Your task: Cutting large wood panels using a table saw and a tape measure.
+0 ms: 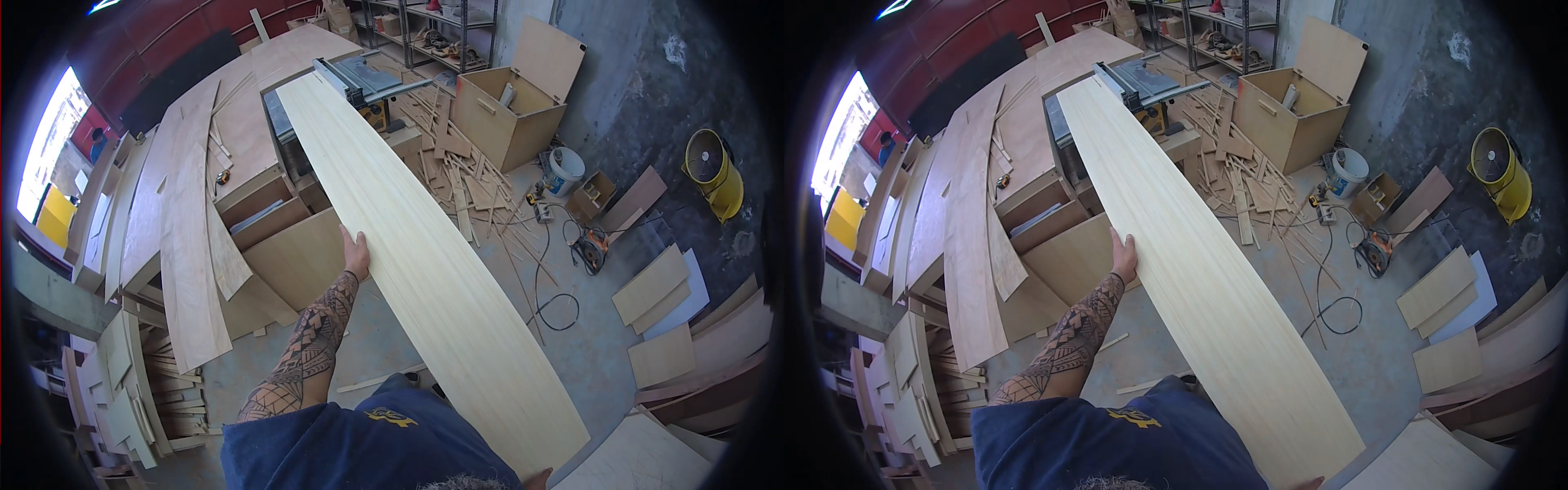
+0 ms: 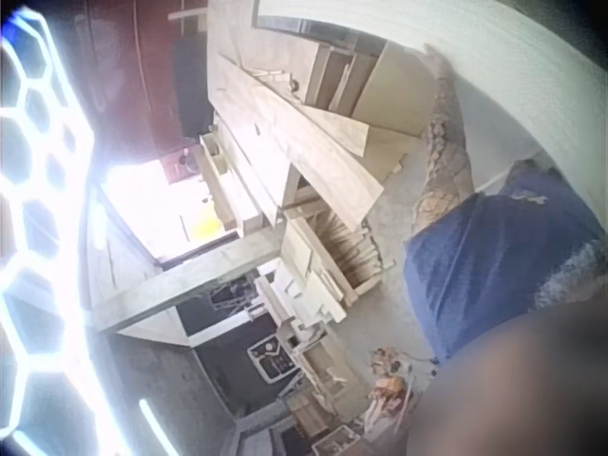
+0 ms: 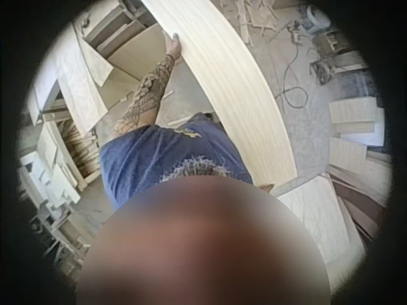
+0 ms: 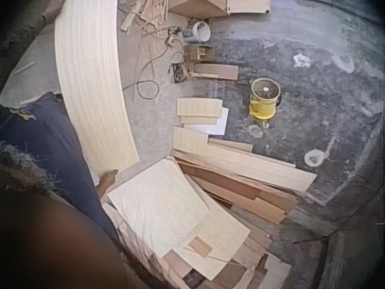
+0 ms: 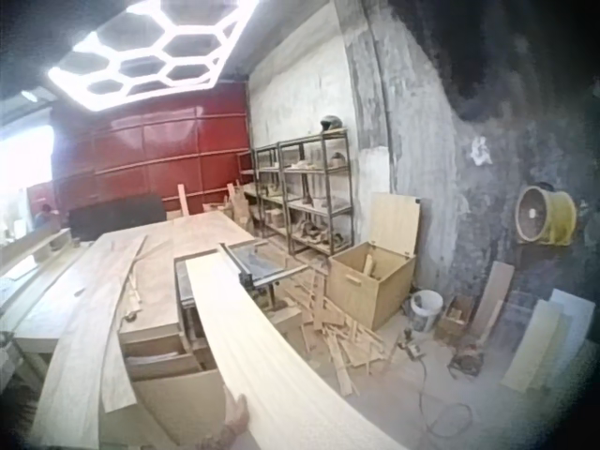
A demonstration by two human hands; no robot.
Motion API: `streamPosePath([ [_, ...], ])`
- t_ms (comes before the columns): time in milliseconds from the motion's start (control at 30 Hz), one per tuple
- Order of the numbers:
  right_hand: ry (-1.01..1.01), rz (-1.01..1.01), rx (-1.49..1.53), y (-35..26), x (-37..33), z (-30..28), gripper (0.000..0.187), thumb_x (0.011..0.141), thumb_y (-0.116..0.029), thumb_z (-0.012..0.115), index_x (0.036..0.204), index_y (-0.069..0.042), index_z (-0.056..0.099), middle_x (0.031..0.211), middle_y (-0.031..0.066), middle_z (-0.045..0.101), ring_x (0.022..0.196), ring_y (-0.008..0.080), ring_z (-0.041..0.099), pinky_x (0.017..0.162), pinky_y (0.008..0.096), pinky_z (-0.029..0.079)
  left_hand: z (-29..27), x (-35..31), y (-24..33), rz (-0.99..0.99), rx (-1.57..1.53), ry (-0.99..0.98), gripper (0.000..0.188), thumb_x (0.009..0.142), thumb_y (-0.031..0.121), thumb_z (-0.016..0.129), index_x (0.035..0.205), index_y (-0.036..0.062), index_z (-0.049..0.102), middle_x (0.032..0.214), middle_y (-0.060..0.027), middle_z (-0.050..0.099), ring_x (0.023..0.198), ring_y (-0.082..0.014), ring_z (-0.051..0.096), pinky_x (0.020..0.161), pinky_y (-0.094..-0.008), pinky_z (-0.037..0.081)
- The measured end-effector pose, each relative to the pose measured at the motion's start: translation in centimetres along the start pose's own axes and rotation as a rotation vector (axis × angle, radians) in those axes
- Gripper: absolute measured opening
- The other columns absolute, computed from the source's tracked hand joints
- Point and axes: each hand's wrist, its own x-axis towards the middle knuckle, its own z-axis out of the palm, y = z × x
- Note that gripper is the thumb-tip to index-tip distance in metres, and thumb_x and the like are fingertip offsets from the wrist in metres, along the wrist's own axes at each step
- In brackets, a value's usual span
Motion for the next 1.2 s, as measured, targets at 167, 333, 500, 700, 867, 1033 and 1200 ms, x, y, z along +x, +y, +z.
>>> streamPosePath([
  [167, -0.013, 0.017, 0.049, 1.5, 3.7, 1.9, 0.096, 0.099, -0.079, 0.036, 0.148, 0.002, 0.051, 0.150, 0.0237, 0.051, 0.137, 0.0340, 0.045, 0.117, 0.0394, 0.035, -0.8, 1.2, 0.5, -0.087, -0.033, -0.001, 0.076, 0.111, 0.024, 0.049, 0.169, 0.0153, 0.001, 0.171, -0.0215, 0.022, 0.150, -0.0369, 0.038, 0.120, -0.0450, 0.040],
  [333, 0.063, 0.043, 0.113, 3.3, 6.9, 4.4, 0.088, 0.101, -0.074, 0.041, 0.135, 0.005, 0.058, 0.138, 0.0259, 0.059, 0.125, 0.0369, 0.053, 0.109, 0.0429, 0.042, -0.6, 2.3, 1.8, -0.208, -0.049, -0.039, 0.077, 0.111, 0.026, 0.049, 0.169, 0.0232, -0.002, 0.166, -0.0205, 0.032, 0.140, -0.0370, 0.050, 0.110, -0.0491, 0.051],
  [500, 0.147, 0.062, 0.171, 3.3, 7.4, 7.8, 0.083, 0.102, -0.069, 0.046, 0.123, 0.008, 0.066, 0.125, 0.0280, 0.066, 0.113, 0.0398, 0.061, 0.101, 0.0464, 0.048, -1.3, 5.2, 2.4, -0.218, -0.046, -0.039, 0.077, 0.112, 0.027, 0.048, 0.169, 0.0261, -0.003, 0.163, -0.0208, 0.036, 0.137, -0.0361, 0.052, 0.108, -0.0502, 0.052],
  [700, 0.197, 0.084, 0.210, 2.7, 5.6, 12.7, 0.079, 0.103, -0.066, 0.050, 0.114, 0.010, 0.072, 0.116, 0.0294, 0.072, 0.105, 0.0420, 0.067, 0.095, 0.0494, 0.053, -2.6, 10.2, 2.6, -0.211, -0.001, -0.020, 0.077, 0.112, 0.027, 0.049, 0.169, 0.0260, -0.003, 0.162, -0.0213, 0.037, 0.136, -0.0357, 0.053, 0.106, -0.0501, 0.053],
  [867, 0.104, 0.053, 0.241, 2.0, 4.1, 16.3, 0.079, 0.102, -0.067, 0.050, 0.120, 0.008, 0.067, 0.122, 0.0281, 0.069, 0.110, 0.0418, 0.064, 0.099, 0.0505, 0.050, -2.8, 13.4, 4.0, -0.238, 0.015, -0.019, 0.078, 0.112, 0.027, 0.049, 0.169, 0.0249, -0.003, 0.162, -0.0212, 0.039, 0.137, -0.0358, 0.052, 0.107, -0.0491, 0.053],
  [1033, -0.008, 0.003, 0.265, 0.2, 2.6, 19.4, 0.079, 0.102, -0.068, 0.049, 0.126, 0.006, 0.063, 0.128, 0.0267, 0.065, 0.116, 0.0415, 0.061, 0.102, 0.0517, 0.047, -4.1, 17.3, 3.9, -0.214, 0.052, 0.003, 0.079, 0.111, 0.029, 0.050, 0.169, 0.0248, -0.003, 0.161, -0.0231, 0.040, 0.137, -0.0365, 0.052, 0.108, -0.0500, 0.051],
  [1200, -0.104, -0.063, 0.304, -2.4, 1.5, 22.0, 0.080, 0.101, -0.070, 0.048, 0.133, 0.003, 0.059, 0.133, 0.0254, 0.062, 0.121, 0.0413, 0.058, 0.106, 0.0528, 0.044, -4.8, 20.9, 4.2, -0.177, 0.039, 0.024, 0.078, 0.111, 0.029, 0.051, 0.170, 0.0243, -0.001, 0.160, -0.0237, 0.041, 0.138, -0.0373, 0.051, 0.110, -0.0501, 0.048],
])
